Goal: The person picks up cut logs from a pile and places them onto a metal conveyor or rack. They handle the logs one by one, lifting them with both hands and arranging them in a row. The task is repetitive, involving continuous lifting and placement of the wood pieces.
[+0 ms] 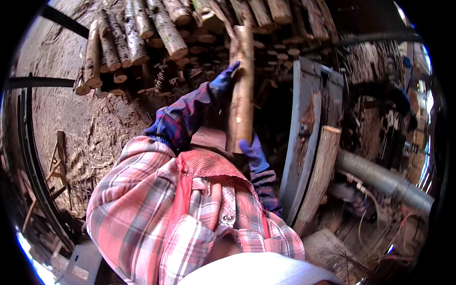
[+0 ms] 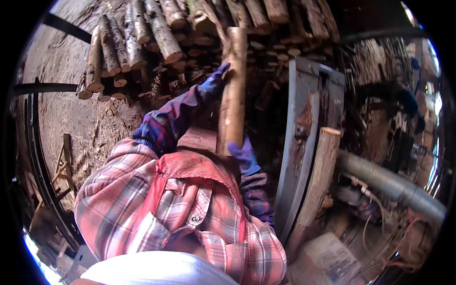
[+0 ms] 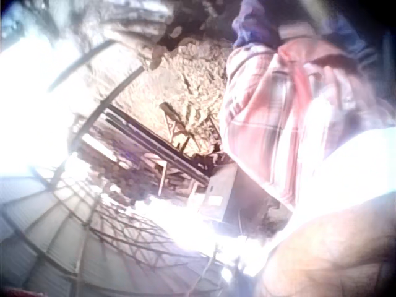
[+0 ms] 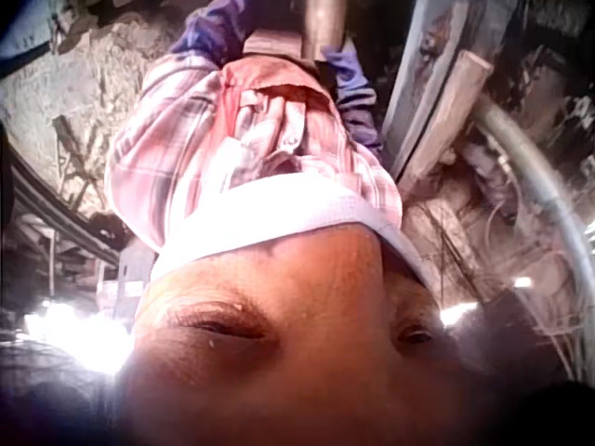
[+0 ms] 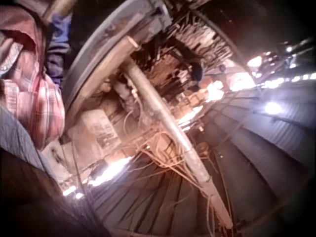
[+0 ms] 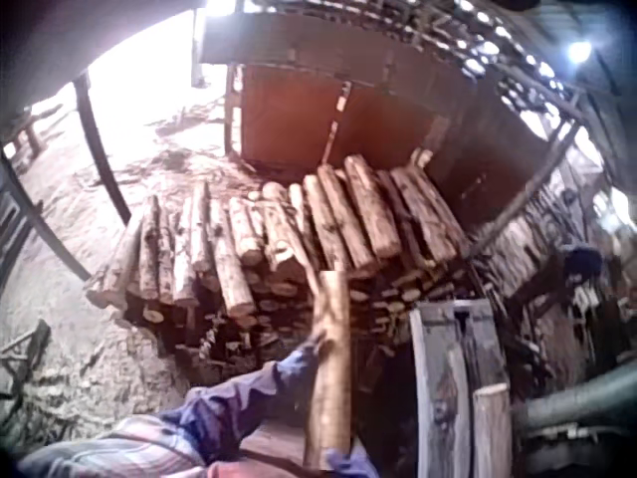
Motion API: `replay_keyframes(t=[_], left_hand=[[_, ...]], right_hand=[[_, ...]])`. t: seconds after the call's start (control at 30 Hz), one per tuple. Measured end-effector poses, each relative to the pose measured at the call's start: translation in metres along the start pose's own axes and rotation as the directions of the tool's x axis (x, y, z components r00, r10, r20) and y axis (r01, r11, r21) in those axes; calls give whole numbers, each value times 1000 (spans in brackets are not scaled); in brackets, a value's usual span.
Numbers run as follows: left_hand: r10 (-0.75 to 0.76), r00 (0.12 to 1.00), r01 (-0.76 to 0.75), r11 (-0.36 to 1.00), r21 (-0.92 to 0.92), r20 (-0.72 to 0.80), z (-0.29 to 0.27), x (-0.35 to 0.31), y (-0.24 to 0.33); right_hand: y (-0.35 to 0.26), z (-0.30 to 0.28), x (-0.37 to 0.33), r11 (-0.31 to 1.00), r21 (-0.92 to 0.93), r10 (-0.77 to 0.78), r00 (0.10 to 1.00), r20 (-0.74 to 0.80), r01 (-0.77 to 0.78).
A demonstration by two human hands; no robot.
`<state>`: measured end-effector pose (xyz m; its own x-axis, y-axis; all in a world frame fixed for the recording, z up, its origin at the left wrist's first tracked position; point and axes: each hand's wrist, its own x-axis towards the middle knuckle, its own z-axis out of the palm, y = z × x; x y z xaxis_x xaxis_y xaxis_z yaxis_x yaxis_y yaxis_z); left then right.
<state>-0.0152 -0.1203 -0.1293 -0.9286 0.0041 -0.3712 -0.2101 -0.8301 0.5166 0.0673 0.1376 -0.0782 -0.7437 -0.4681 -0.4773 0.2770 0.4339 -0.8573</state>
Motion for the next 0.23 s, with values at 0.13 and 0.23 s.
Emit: replay_keyframes(t=[0.13, 0.23], left_hand=[[59, 977, -81, 992, -96, -206, 42, 4, -63], [-230, 904, 345, 890, -299, 360, 61, -6, -76]], right_hand=[[14, -11, -64, 971, 220, -98, 995, 4, 94], [19, -59, -68, 833, 552, -156, 939, 308, -43]])
